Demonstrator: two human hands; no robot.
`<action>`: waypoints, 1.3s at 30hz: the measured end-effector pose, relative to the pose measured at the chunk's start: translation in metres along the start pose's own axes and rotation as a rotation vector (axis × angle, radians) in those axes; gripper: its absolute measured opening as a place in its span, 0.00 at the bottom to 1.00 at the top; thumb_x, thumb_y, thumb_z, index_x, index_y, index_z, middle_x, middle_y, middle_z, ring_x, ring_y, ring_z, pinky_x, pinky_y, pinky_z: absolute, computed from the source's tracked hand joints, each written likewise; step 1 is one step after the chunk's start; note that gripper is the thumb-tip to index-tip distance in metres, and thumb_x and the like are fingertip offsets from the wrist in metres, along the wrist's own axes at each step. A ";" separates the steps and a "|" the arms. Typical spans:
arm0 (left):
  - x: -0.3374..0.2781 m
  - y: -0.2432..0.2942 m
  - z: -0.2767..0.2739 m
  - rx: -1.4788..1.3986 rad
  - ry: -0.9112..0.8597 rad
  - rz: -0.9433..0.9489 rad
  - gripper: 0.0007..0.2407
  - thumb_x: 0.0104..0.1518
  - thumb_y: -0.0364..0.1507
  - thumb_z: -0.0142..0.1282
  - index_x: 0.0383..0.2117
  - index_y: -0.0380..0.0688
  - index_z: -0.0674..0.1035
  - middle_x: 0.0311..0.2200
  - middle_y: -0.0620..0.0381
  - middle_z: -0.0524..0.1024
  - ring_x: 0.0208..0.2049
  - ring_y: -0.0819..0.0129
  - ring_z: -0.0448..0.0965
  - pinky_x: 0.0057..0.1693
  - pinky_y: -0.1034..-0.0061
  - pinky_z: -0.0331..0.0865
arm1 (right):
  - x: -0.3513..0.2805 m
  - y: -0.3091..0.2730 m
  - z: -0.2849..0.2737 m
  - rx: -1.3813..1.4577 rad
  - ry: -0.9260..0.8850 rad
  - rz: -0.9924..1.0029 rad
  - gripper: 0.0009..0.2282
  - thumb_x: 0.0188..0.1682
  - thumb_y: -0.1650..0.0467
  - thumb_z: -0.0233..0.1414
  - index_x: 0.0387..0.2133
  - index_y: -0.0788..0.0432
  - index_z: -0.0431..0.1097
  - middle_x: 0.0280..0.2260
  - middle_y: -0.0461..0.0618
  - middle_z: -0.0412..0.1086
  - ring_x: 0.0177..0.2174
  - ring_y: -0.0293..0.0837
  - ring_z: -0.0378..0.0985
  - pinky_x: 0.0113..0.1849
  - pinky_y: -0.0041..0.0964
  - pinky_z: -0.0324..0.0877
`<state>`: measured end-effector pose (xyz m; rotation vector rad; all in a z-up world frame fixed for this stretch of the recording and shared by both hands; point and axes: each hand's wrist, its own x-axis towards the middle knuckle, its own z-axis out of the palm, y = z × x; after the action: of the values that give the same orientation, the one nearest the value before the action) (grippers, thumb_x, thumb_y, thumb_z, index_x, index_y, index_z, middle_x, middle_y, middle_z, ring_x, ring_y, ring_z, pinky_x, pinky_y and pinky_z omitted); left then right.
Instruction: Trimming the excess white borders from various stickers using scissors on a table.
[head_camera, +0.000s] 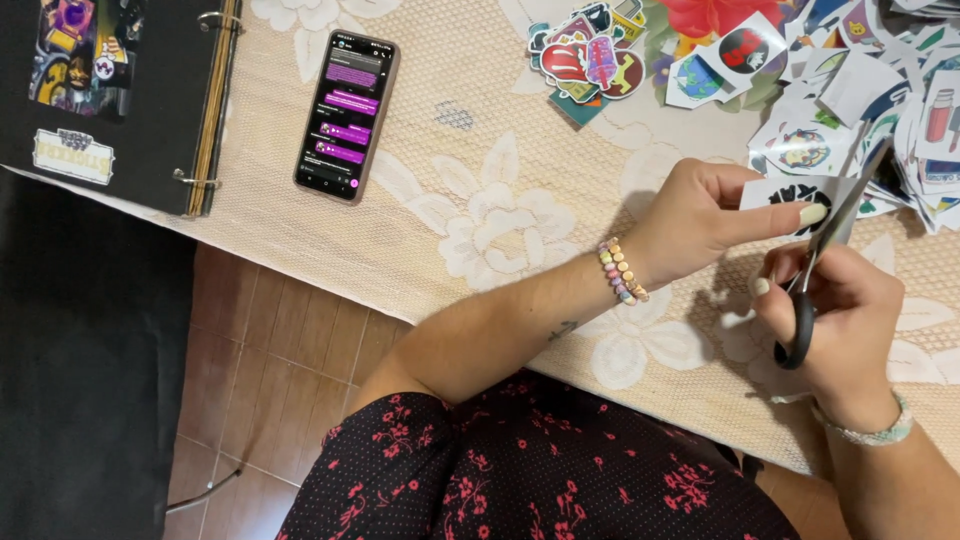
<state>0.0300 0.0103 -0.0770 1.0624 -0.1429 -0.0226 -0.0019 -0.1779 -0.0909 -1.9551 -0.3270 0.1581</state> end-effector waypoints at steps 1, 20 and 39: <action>0.000 0.002 0.001 0.000 0.001 -0.001 0.11 0.50 0.35 0.60 0.12 0.48 0.76 0.13 0.69 0.73 0.20 0.88 0.65 0.26 0.88 0.56 | 0.000 0.000 0.000 0.001 -0.001 0.001 0.03 0.46 0.79 0.53 0.29 0.64 0.65 0.30 0.50 0.67 0.33 0.38 0.66 0.37 0.30 0.63; 0.002 0.018 0.002 0.106 0.051 -0.066 0.20 0.42 0.39 0.59 0.09 0.55 0.55 0.13 0.73 0.47 0.19 0.83 0.46 0.28 0.83 0.39 | -0.001 -0.007 -0.002 -0.058 -0.020 0.036 0.02 0.44 0.80 0.51 0.28 0.65 0.66 0.29 0.49 0.66 0.31 0.37 0.63 0.35 0.29 0.60; 0.001 0.003 0.000 0.131 0.101 -0.018 0.14 0.45 0.41 0.58 0.08 0.55 0.69 0.13 0.74 0.53 0.20 0.85 0.50 0.27 0.84 0.42 | 0.005 -0.009 0.007 0.055 -0.022 0.023 0.06 0.49 0.79 0.54 0.27 0.64 0.62 0.29 0.49 0.63 0.32 0.38 0.62 0.38 0.31 0.60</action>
<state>0.0307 0.0116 -0.0743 1.1933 -0.0434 0.0248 -0.0008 -0.1668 -0.0851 -1.9045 -0.3110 0.2015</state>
